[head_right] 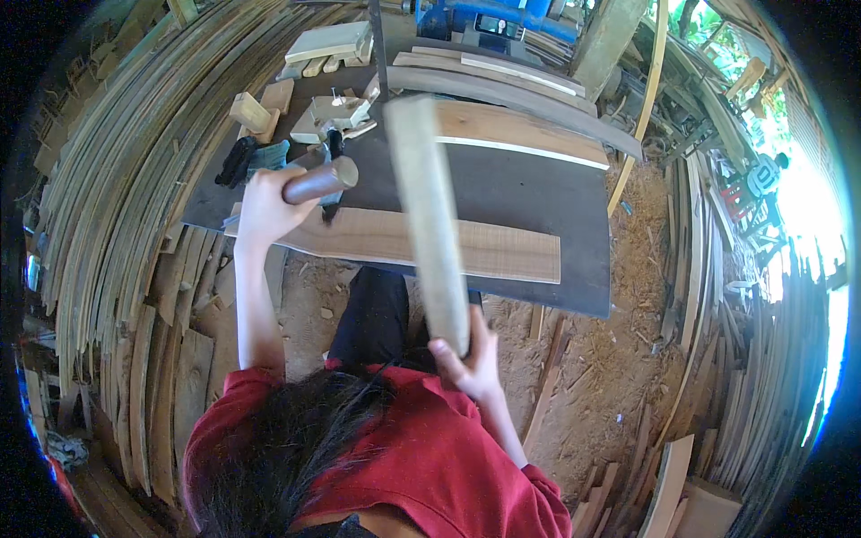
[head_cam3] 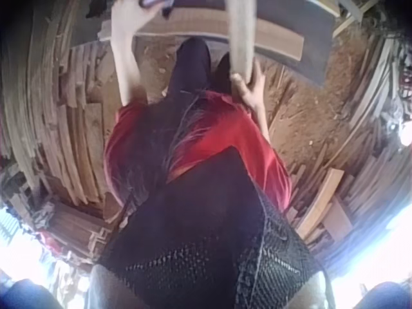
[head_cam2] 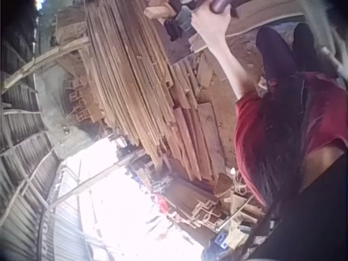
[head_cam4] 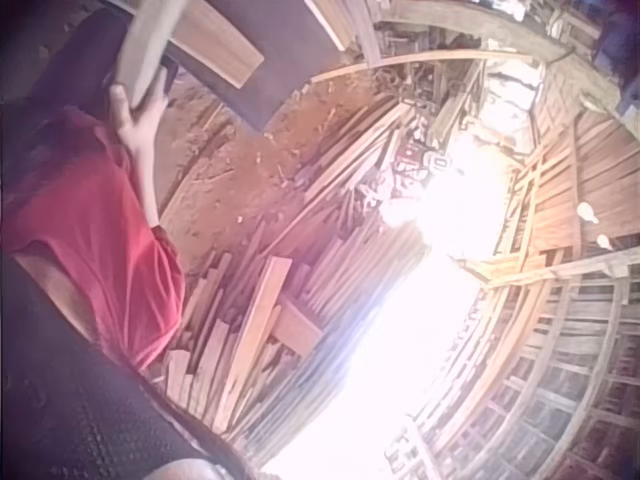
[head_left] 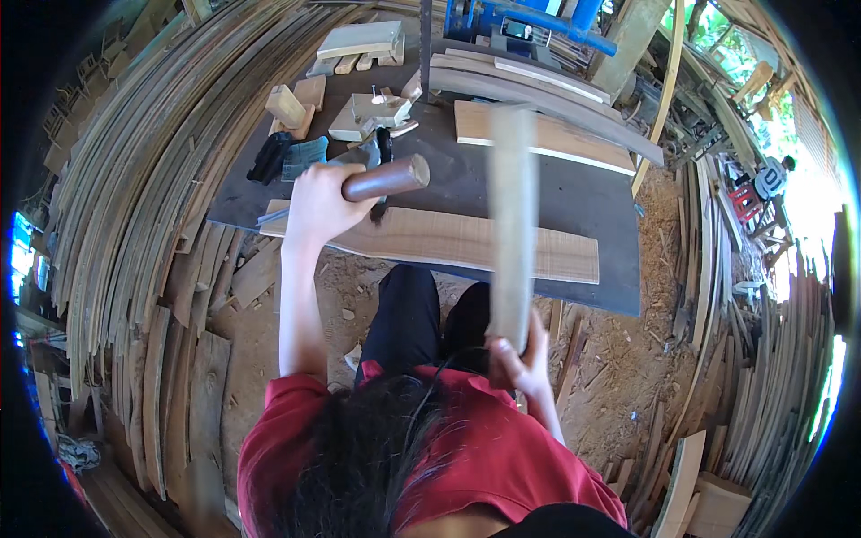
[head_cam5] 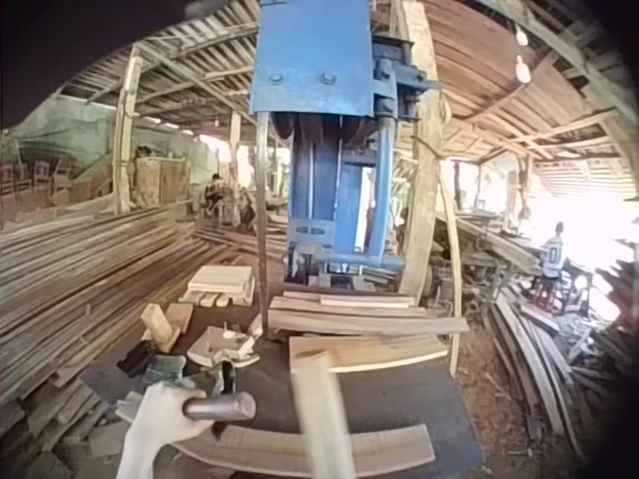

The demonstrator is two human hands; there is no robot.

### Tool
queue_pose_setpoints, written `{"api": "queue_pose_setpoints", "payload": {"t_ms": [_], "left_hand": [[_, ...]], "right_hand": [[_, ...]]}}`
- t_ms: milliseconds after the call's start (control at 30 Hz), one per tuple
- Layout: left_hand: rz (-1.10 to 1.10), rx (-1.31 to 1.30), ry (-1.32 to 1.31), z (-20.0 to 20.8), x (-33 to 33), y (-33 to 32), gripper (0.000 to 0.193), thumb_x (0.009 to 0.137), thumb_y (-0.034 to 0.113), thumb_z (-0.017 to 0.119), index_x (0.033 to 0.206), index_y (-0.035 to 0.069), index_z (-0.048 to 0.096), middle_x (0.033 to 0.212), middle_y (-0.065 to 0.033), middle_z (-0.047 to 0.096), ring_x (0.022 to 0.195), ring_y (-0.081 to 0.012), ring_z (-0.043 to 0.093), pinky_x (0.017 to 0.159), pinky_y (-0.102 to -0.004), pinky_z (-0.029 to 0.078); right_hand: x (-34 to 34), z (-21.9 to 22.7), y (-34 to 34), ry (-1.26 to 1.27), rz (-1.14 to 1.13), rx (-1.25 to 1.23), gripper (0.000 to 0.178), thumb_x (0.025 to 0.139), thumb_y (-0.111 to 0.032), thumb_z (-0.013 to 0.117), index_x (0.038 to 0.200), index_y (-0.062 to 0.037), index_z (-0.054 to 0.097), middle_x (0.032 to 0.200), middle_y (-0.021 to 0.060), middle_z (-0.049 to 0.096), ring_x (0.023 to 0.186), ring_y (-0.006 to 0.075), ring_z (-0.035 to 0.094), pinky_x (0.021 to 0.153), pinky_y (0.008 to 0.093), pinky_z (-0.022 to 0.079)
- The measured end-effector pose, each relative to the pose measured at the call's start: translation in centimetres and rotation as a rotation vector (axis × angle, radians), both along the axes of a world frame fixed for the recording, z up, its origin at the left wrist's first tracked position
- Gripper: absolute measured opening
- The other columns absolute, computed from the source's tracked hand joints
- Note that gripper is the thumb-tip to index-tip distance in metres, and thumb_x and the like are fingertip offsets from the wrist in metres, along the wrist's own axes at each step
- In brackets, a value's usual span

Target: The person smooths a long wooden plank with a sanding block, then uses a chisel and a wooden mallet to carve and shape the wood on a workbench. The person repeatedly strikes the chisel to remove material from the plank.

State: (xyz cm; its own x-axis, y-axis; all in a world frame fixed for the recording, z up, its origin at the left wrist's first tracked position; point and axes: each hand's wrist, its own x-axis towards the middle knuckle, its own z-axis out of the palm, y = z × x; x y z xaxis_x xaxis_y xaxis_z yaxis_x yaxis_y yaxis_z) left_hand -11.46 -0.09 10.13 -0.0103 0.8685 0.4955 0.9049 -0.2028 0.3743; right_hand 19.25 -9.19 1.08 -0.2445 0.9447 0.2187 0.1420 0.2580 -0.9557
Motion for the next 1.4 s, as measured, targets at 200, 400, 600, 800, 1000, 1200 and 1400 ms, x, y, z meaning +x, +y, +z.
{"api": "queue_pose_setpoints", "payload": {"t_ms": [200, 400, 600, 800, 1000, 1200, 1400], "left_hand": [[-0.451, 0.067, -0.048, 1.0, 9.9, -2.0, 0.024, 0.055, 0.02, 0.072, 0.077, 0.013, 0.064, 0.065, -0.0096, 0.063, 0.062, -0.0293, 0.063, 0.062, -0.0385, 0.05], [-0.783, -0.177, 0.08, 0.1, 21.8, -2.3, 0.018, 0.066, 0.03, 0.065, 0.073, 0.014, 0.063, 0.061, -0.0115, 0.061, 0.061, -0.0292, 0.064, 0.056, -0.0403, 0.051], [-0.657, -0.254, 0.06, -0.5, 23.6, -1.8, 0.015, 0.066, 0.028, 0.064, 0.073, 0.014, 0.064, 0.062, -0.0113, 0.062, 0.062, -0.0299, 0.064, 0.057, -0.0406, 0.051], [-0.515, -0.289, 0.059, -1.5, 21.9, -0.6, 0.017, 0.064, 0.03, 0.066, 0.071, 0.015, 0.065, 0.06, -0.0108, 0.061, 0.061, -0.0304, 0.063, 0.056, -0.0413, 0.05], [-0.508, -0.317, 0.055, -1.1, 21.3, -0.8, 0.018, 0.064, 0.031, 0.067, 0.073, 0.014, 0.065, 0.061, -0.0115, 0.061, 0.063, -0.0302, 0.063, 0.057, -0.0414, 0.05], [-0.454, -0.319, 0.061, -1.3, 21.0, -0.3, 0.021, 0.064, 0.032, 0.068, 0.075, 0.014, 0.066, 0.063, -0.0104, 0.062, 0.064, -0.0299, 0.064, 0.059, -0.0402, 0.05], [-0.405, -0.309, 0.079, -1.7, 19.5, -0.4, 0.02, 0.065, 0.032, 0.067, 0.076, 0.015, 0.067, 0.063, -0.0108, 0.062, 0.065, -0.0297, 0.064, 0.06, -0.0403, 0.05]], "right_hand": [[6.3, 0.0, -1.1, 0.209, -0.323, 0.021, 0.053, 0.079, -0.024, 0.062, 0.12, 0.0026, 0.042, 0.082, 0.0093, 0.059, 0.068, 0.016, 0.058, 0.06, 0.0289, 0.048], [14.7, -1.8, -5.2, 0.229, -0.83, 0.05, 0.074, 0.082, -0.038, 0.064, 0.134, -0.0009, 0.028, 0.122, 0.0183, 0.043, 0.087, 0.0253, 0.058, 0.068, 0.0365, 0.051], [15.4, 0.8, -6.5, 0.416, -0.862, 0.257, 0.069, 0.083, -0.046, 0.06, 0.127, -0.0018, 0.03, 0.092, 0.0179, 0.055, 0.072, 0.0249, 0.058, 0.065, 0.0388, 0.05], [14.8, -2.1, -7.8, 0.203, -0.731, 0.174, 0.062, 0.086, -0.039, 0.058, 0.129, -0.0039, 0.029, 0.091, 0.0175, 0.054, 0.07, 0.0253, 0.057, 0.062, 0.0381, 0.05], [14.0, -0.6, -6.7, 0.528, -0.685, 0.144, 0.073, 0.08, -0.05, 0.062, 0.124, 0.0002, 0.032, 0.092, 0.019, 0.055, 0.068, 0.0248, 0.057, 0.057, 0.0379, 0.05], [12.2, -3.8, -7.1, 0.008, -0.574, 0.031, 0.072, 0.075, -0.045, 0.068, 0.122, 0.0029, 0.041, 0.09, 0.015, 0.056, 0.069, 0.0204, 0.057, 0.059, 0.0326, 0.048], [12.7, -1.6, -6.6, 0.445, -0.617, -0.032, 0.07, 0.078, -0.044, 0.067, 0.121, 0.0001, 0.033, 0.091, 0.0171, 0.055, 0.071, 0.0235, 0.058, 0.06, 0.0358, 0.049]]}}
